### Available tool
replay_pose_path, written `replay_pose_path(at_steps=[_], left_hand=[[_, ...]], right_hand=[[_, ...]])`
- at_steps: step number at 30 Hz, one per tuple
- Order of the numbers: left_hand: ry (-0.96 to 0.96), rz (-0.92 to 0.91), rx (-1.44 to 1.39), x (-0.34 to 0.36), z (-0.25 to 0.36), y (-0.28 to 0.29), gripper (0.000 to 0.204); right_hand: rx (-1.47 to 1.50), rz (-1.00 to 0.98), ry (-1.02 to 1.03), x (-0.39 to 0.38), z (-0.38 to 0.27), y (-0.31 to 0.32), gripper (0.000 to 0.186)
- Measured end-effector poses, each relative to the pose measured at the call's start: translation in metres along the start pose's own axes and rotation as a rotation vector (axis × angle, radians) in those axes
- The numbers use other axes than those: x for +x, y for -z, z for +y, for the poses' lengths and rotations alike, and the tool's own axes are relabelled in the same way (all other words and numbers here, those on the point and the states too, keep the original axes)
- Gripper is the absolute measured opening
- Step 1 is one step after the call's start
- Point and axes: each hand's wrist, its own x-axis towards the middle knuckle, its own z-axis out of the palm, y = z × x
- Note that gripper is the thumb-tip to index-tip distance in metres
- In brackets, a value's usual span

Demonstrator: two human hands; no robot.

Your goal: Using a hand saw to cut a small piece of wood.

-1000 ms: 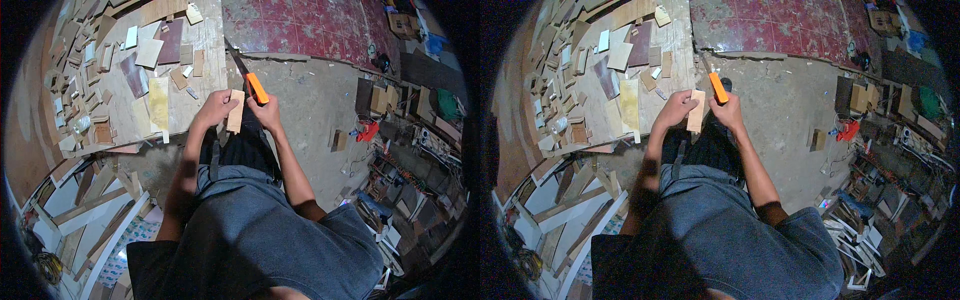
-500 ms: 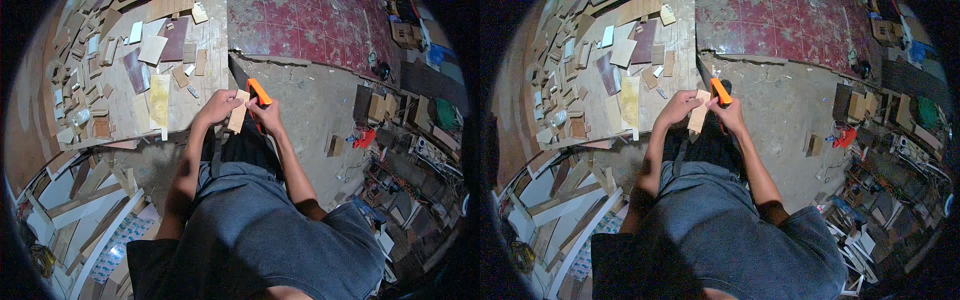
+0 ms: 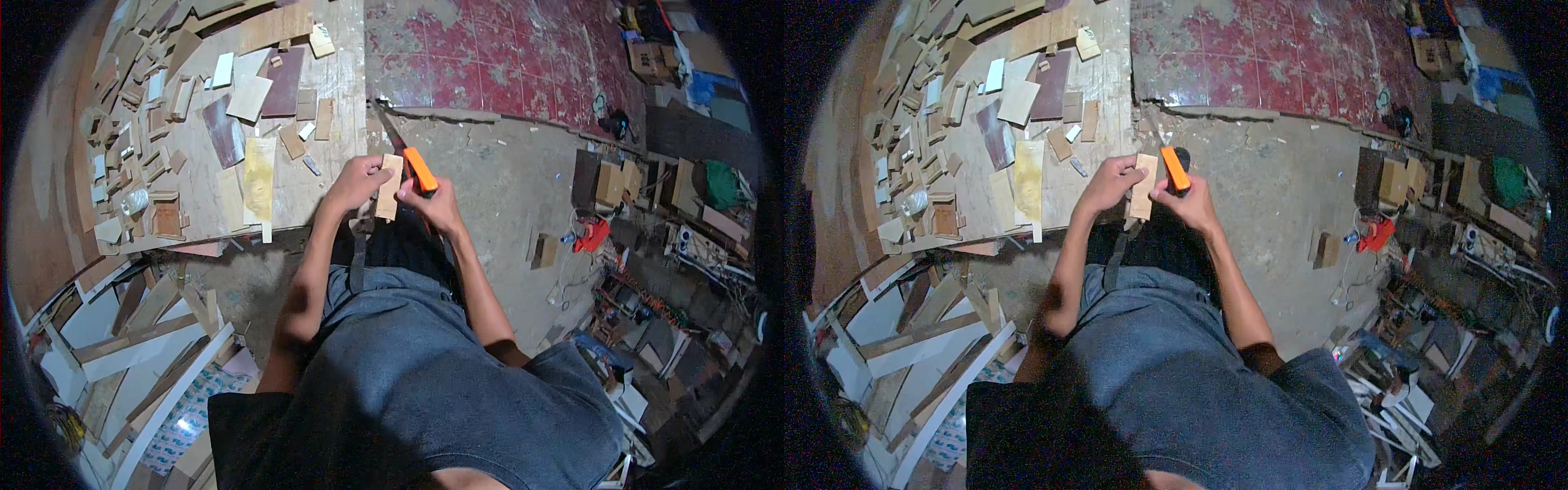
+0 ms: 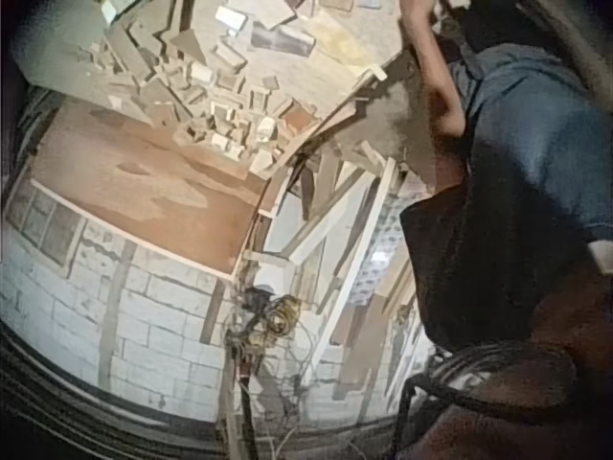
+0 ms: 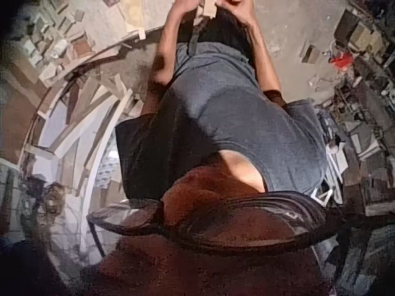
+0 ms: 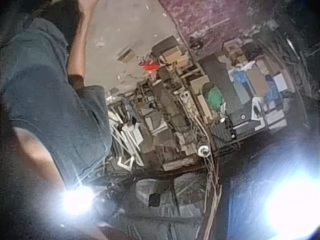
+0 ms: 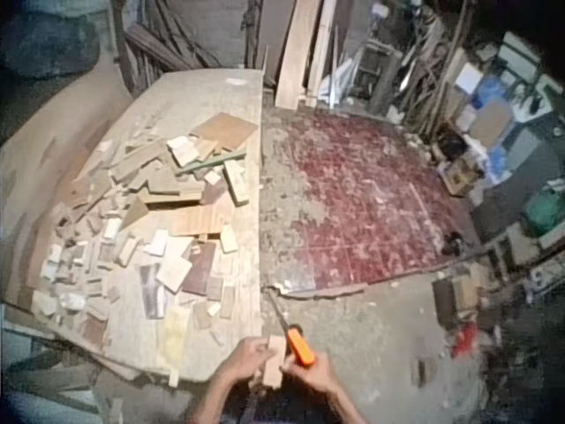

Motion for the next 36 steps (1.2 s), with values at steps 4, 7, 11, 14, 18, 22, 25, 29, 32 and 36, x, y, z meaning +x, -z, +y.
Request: replay_pose_path(at_steps=[4, 7, 11, 14, 18, 22, 25, 29, 32, 36], left_hand=[[-0.025, 0.041, 0.016, 0.002, 0.003, -0.006, 0.031], [-0.002, 0.074, 0.097, 0.001, 0.013, -0.007, 0.030], [-0.018, 0.109, 0.089, 0.003, 0.008, -0.010, 0.030], [0.018, 0.143, -0.042, 0.005, 0.011, -0.015, 0.030], [-0.075, 0.196, -0.017, 0.011, 0.007, -0.020, 0.031], [-0.172, 0.352, 0.093, 0.015, 0.000, -0.027, 0.028], [-0.078, 0.479, 0.199, 0.017, 0.007, -0.033, 0.024], [-0.011, 0.567, 0.122, 0.010, 0.013, -0.025, 0.024], [-0.068, 0.503, 0.072, 0.014, -0.010, -0.009, 0.022], [-0.151, 0.493, -0.131, 0.012, -0.011, -0.014, 0.021]], right_hand=[[-0.003, -0.058, -0.067, -0.002, 0.004, 0.002, 0.016], [-0.068, -0.069, -0.108, 0.003, -0.001, 0.006, 0.017], [-0.161, -0.140, 0.016, 0.014, 0.000, 0.011, 0.019], [-0.190, -0.119, -0.118, 0.012, -0.018, 0.012, 0.020], [-0.162, -0.141, -0.085, 0.020, 0.001, 0.015, 0.022], [-0.198, -0.110, -0.039, 0.023, 0.004, 0.007, 0.021], [-0.175, -0.088, 0.014, 0.027, 0.010, 0.010, 0.022], [-0.149, -0.058, 0.004, 0.026, 0.017, 0.016, 0.028], [-0.181, -0.087, -0.134, 0.034, 0.016, 0.022, 0.032], [-0.086, -0.081, -0.069, 0.036, 0.001, 0.015, 0.030]])
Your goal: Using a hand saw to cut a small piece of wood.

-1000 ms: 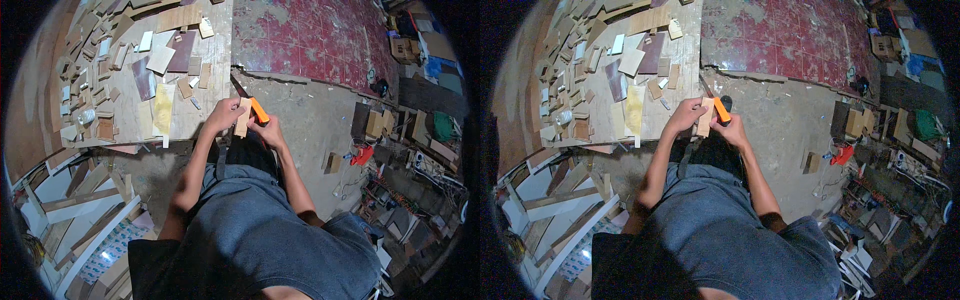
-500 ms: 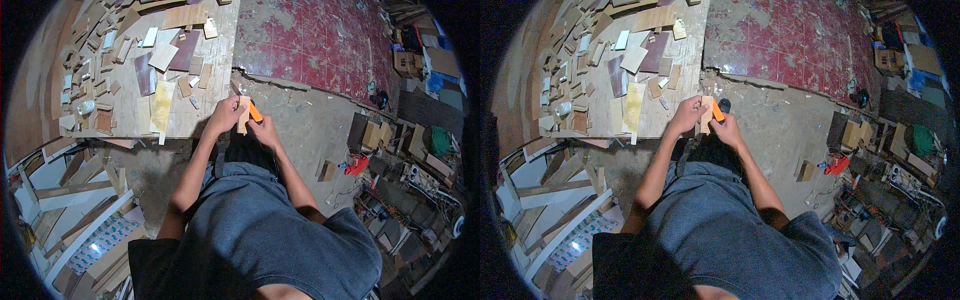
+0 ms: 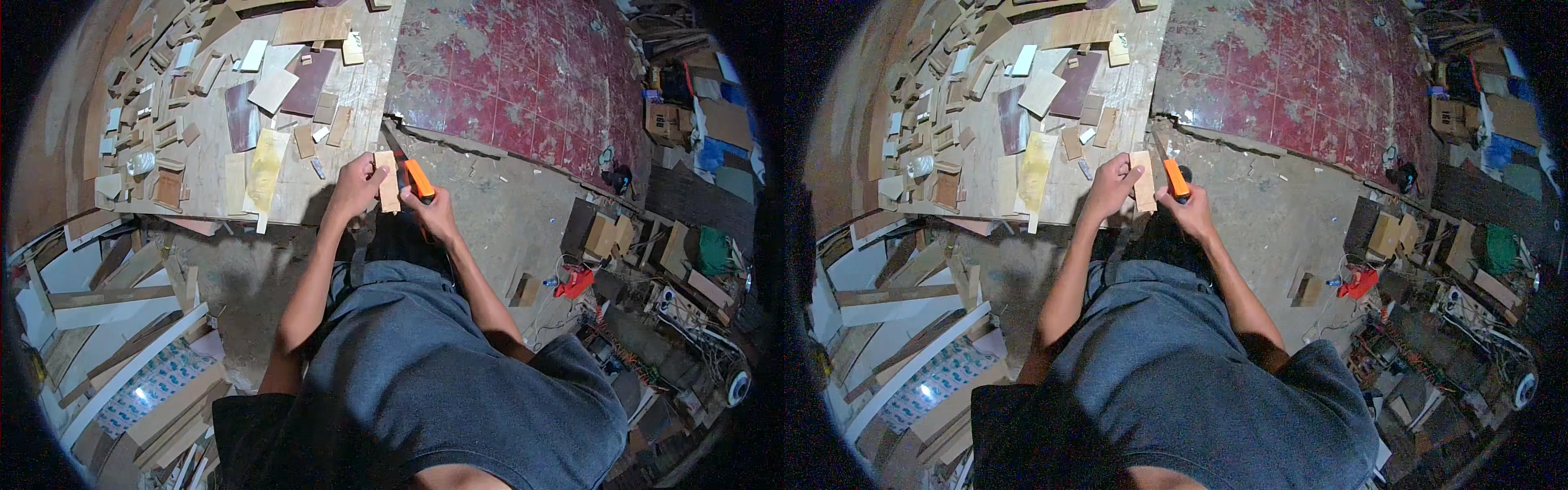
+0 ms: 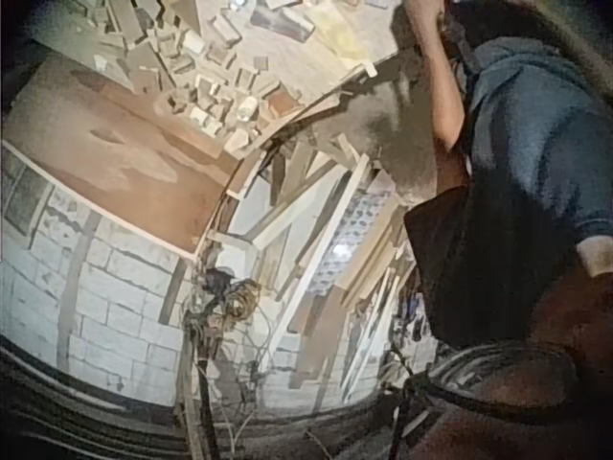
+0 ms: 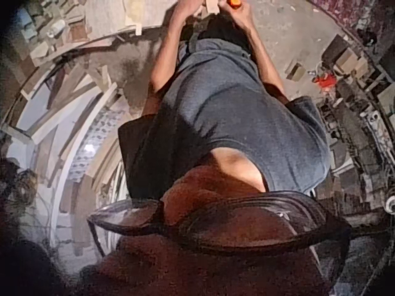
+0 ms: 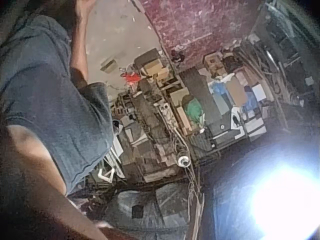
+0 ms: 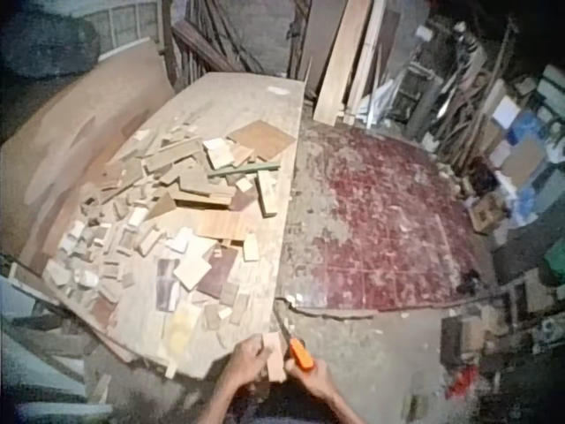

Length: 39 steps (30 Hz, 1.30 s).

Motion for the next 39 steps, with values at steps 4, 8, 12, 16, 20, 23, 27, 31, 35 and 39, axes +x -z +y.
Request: replay_pose_path(at_steps=[4, 8, 12, 16, 20, 23, 27, 31, 35, 39], left_hand=[[0.037, -0.043, 0.039, -0.001, 0.014, -0.007, 0.021], [0.000, -0.059, 0.114, 0.004, 0.007, -0.009, 0.023], [-0.029, -0.084, 0.138, 0.004, 0.008, -0.014, 0.024], [-0.066, -0.077, 0.159, 0.001, 0.017, -0.021, 0.024], [-0.042, -0.053, 0.279, 0.000, 0.034, -0.025, 0.024], [-0.019, 0.090, 0.437, 0.003, 0.033, -0.027, 0.023], [-0.005, 0.294, 0.378, 0.012, 0.031, -0.016, 0.024], [-0.019, 0.237, 0.050, 0.019, -0.003, -0.003, 0.019], [0.123, 0.208, -0.206, 0.013, 0.002, -0.015, 0.016], [0.281, 0.175, -0.383, 0.008, 0.003, -0.015, 0.020]], right_hand=[[0.006, -0.029, 0.009, 0.004, -0.012, 0.000, 0.027], [-0.036, -0.057, -0.008, 0.009, -0.013, 0.005, 0.024], [-0.141, -0.094, 0.018, 0.014, -0.015, 0.011, 0.021], [-0.130, -0.111, 0.032, 0.015, -0.017, 0.009, 0.021], [-0.129, -0.069, 0.100, 0.020, -0.008, 0.009, 0.021], [-0.311, -0.020, 0.095, 0.019, -0.004, 0.008, 0.020], [-0.169, 0.038, 0.120, 0.017, 0.014, 0.013, 0.026], [-0.074, 0.023, 0.000, 0.017, 0.000, 0.012, 0.034], [-0.034, -0.012, -0.038, 0.004, -0.014, 0.013, 0.028], [-0.023, -0.009, -0.033, 0.006, -0.001, 0.012, 0.026]])
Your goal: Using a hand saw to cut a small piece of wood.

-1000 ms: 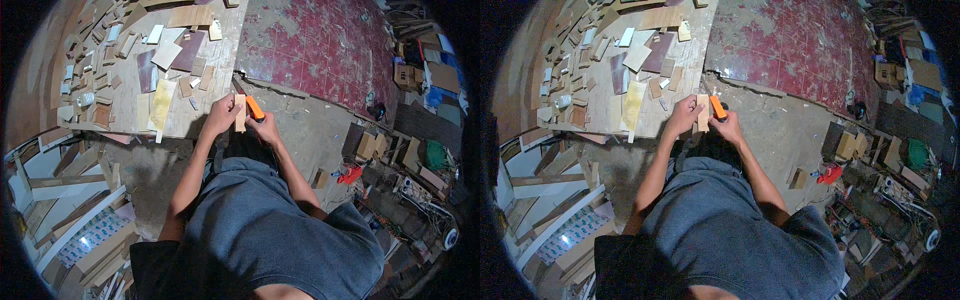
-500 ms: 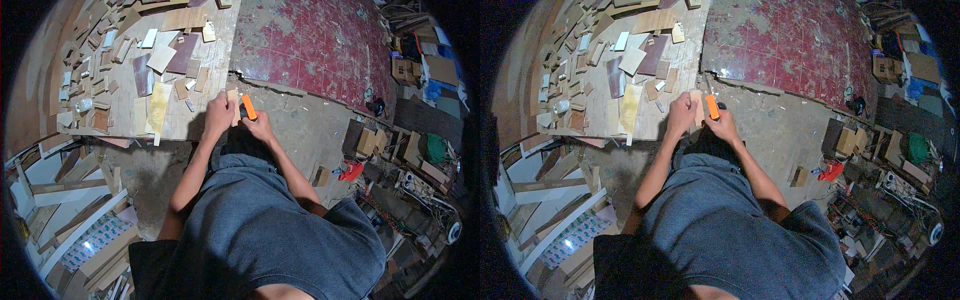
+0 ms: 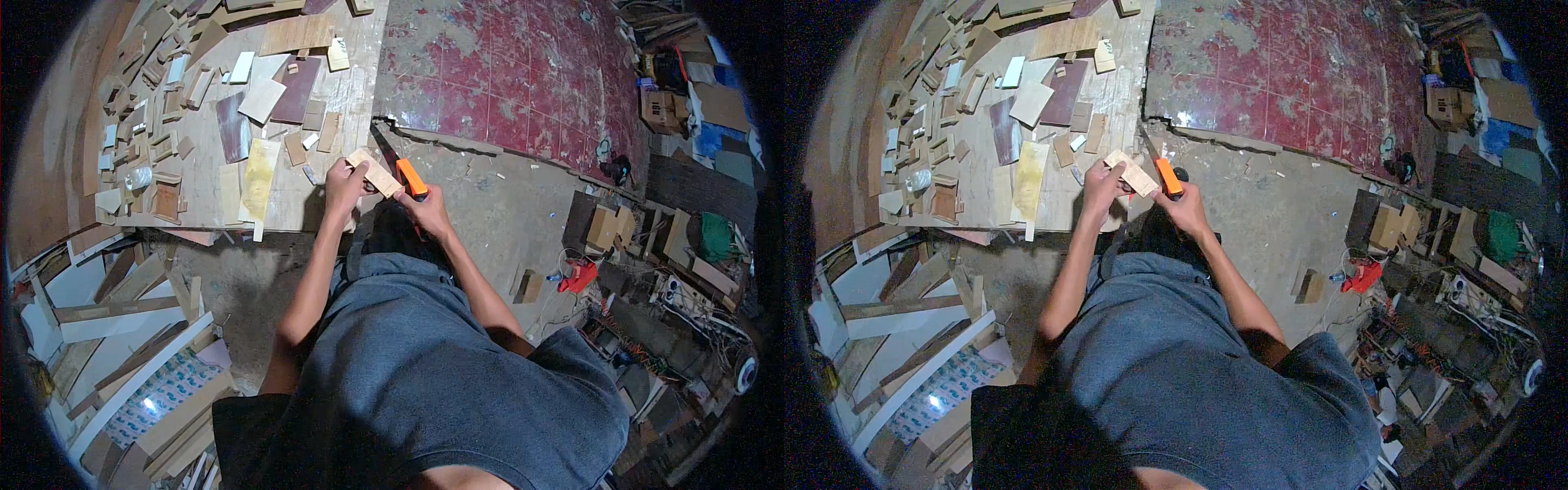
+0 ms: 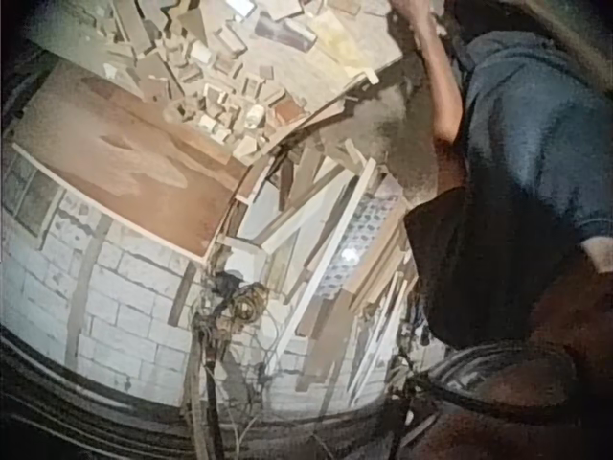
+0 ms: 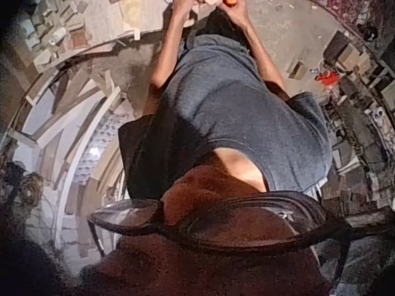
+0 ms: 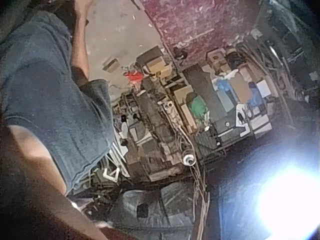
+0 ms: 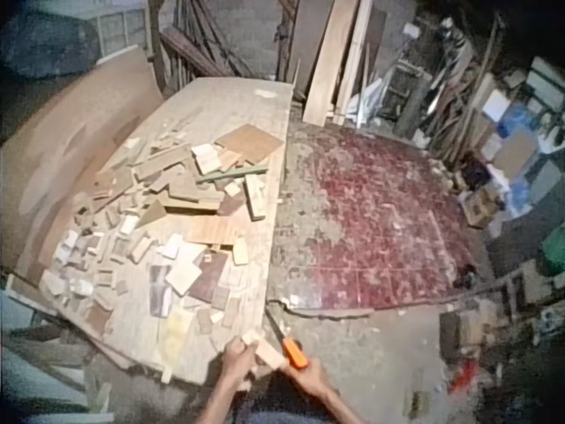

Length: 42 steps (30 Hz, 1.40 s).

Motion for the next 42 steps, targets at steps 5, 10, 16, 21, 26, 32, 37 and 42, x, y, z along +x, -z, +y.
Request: replay_pose_path(at_steps=[5, 10, 16, 21, 26, 32, 37, 42], left_hand=[[0.127, -0.007, -0.053, 0.000, -0.005, 0.014, 0.022], [0.222, 0.019, -0.022, -0.005, -0.007, 0.025, 0.024], [0.084, -0.061, 0.135, -0.012, -0.019, 0.034, 0.020], [-0.040, -0.099, 0.254, -0.011, -0.024, 0.041, 0.018], [-0.106, -0.091, 0.280, -0.020, -0.021, 0.035, 0.017], [-0.365, 0.107, 0.696, -0.019, -0.011, 0.053, 0.013], [-0.101, -0.054, 0.220, -0.019, -0.003, 0.070, 0.017], [0.018, -0.048, 0.032, -0.013, -0.032, 0.075, 0.024]], right_hand=[[0.011, -0.010, -0.018, 0.006, 0.000, 0.000, 0.025], [0.043, 0.000, -0.042, 0.009, -0.002, 0.004, 0.022], [0.040, -0.002, -0.076, 0.010, 0.030, 0.000, 0.018], [0.000, 0.006, -0.020, 0.014, 0.040, -0.008, 0.016], [-0.078, 0.051, 0.068, 0.015, 0.053, -0.012, 0.018], [-0.167, 0.134, 0.017, 0.014, 0.060, -0.008, 0.019], [-0.200, 0.215, -0.016, 0.014, 0.069, 0.002, 0.021], [-0.016, 0.134, 0.027, 0.020, 0.056, 0.000, 0.026]])
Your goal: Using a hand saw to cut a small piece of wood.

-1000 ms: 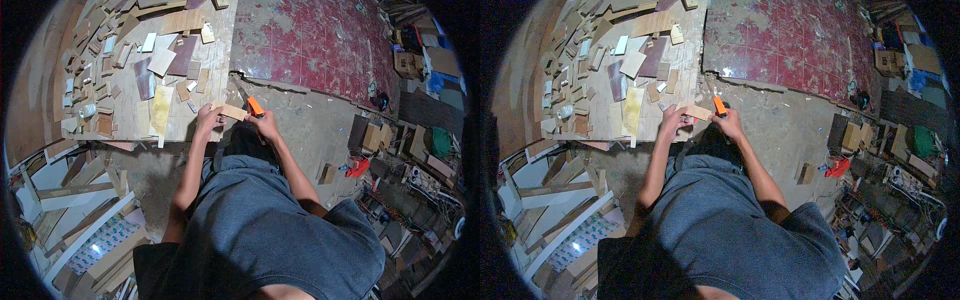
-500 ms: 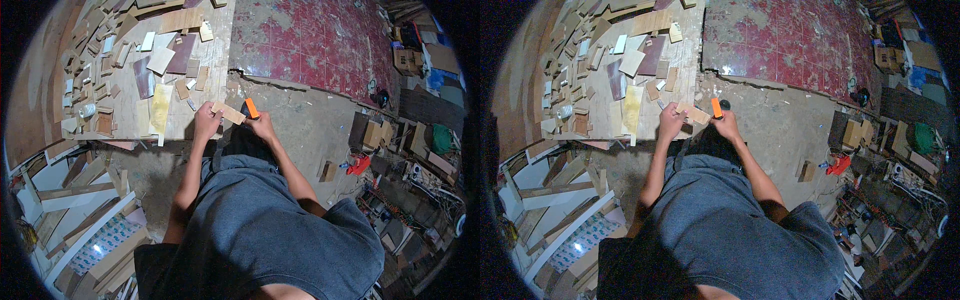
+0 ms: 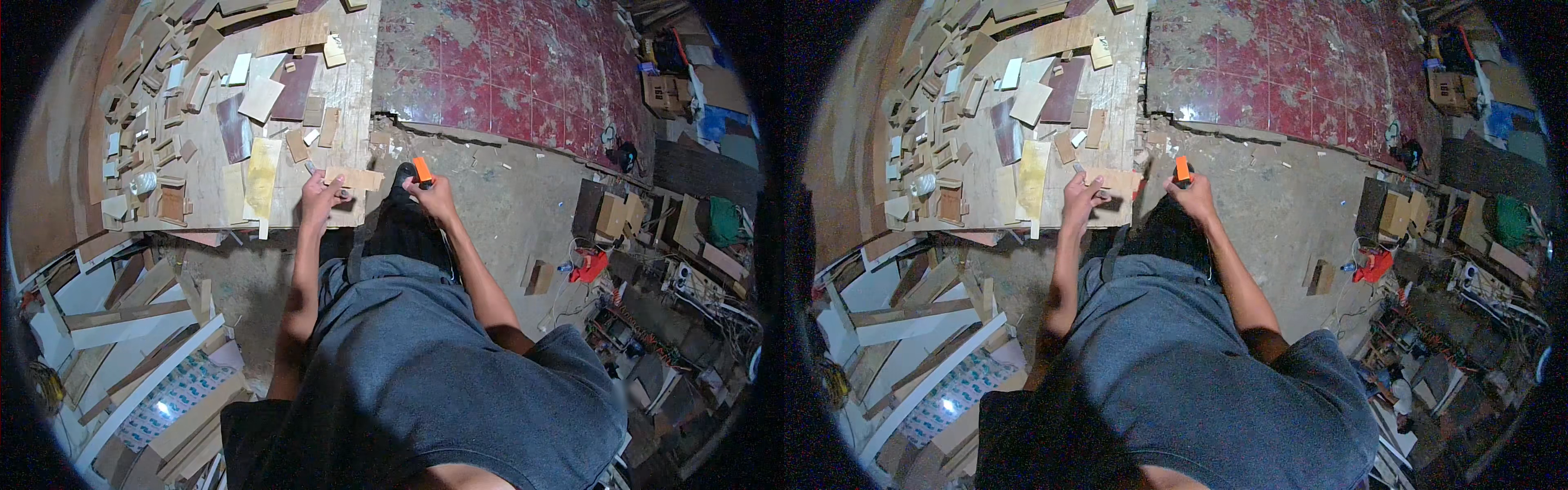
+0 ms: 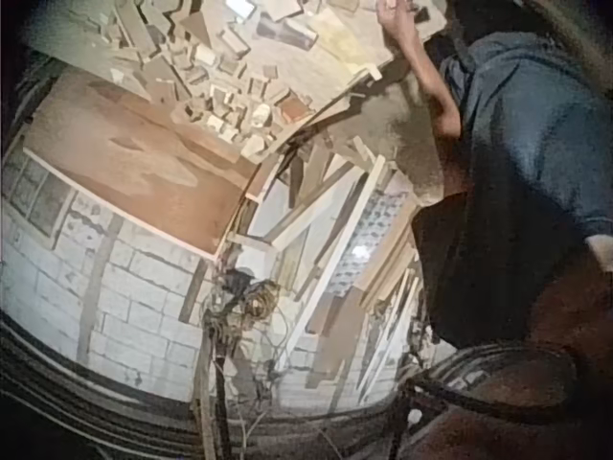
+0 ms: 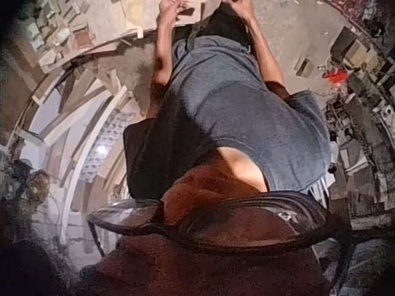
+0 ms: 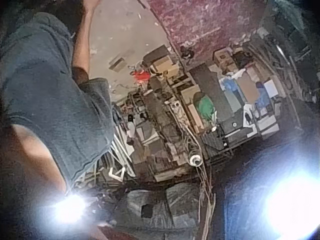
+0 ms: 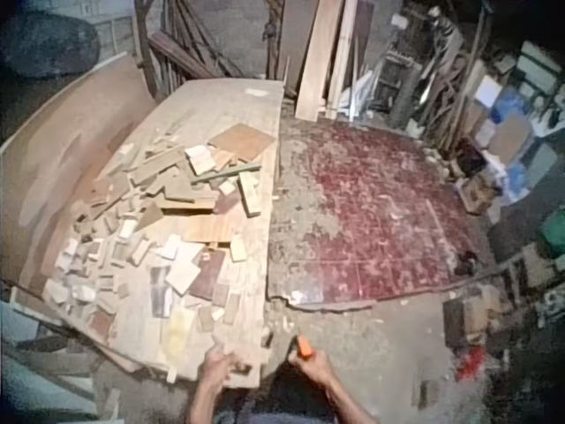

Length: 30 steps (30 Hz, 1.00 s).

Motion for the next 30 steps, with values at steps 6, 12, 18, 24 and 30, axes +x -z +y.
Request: replay_pose_path(at_steps=[6, 12, 18, 24, 30], left_hand=[[0.147, -0.048, 0.048, 0.027, -0.033, -0.011, 0.029], [0.064, 0.033, 0.499, 0.046, -0.043, -0.009, 0.022], [-0.461, 0.420, 1.197, 0.083, -0.030, -0.032, 0.028], [-0.641, 0.140, 1.405, 0.147, -0.062, -0.033, 0.012], [-0.818, 0.220, 1.340, 0.158, -0.082, -0.027, 0.012]], right_hand=[[0.104, -0.156, -0.147, 0.031, -0.002, -0.024, 0.031], [0.072, -0.122, -0.060, 0.058, 0.040, -0.071, 0.032], [0.228, -0.083, -0.275, 0.056, 0.059, -0.103, 0.026], [0.301, -0.006, -0.224, 0.065, 0.076, -0.112, 0.030], [0.350, 0.064, -0.306, 0.056, 0.098, -0.095, 0.035]])
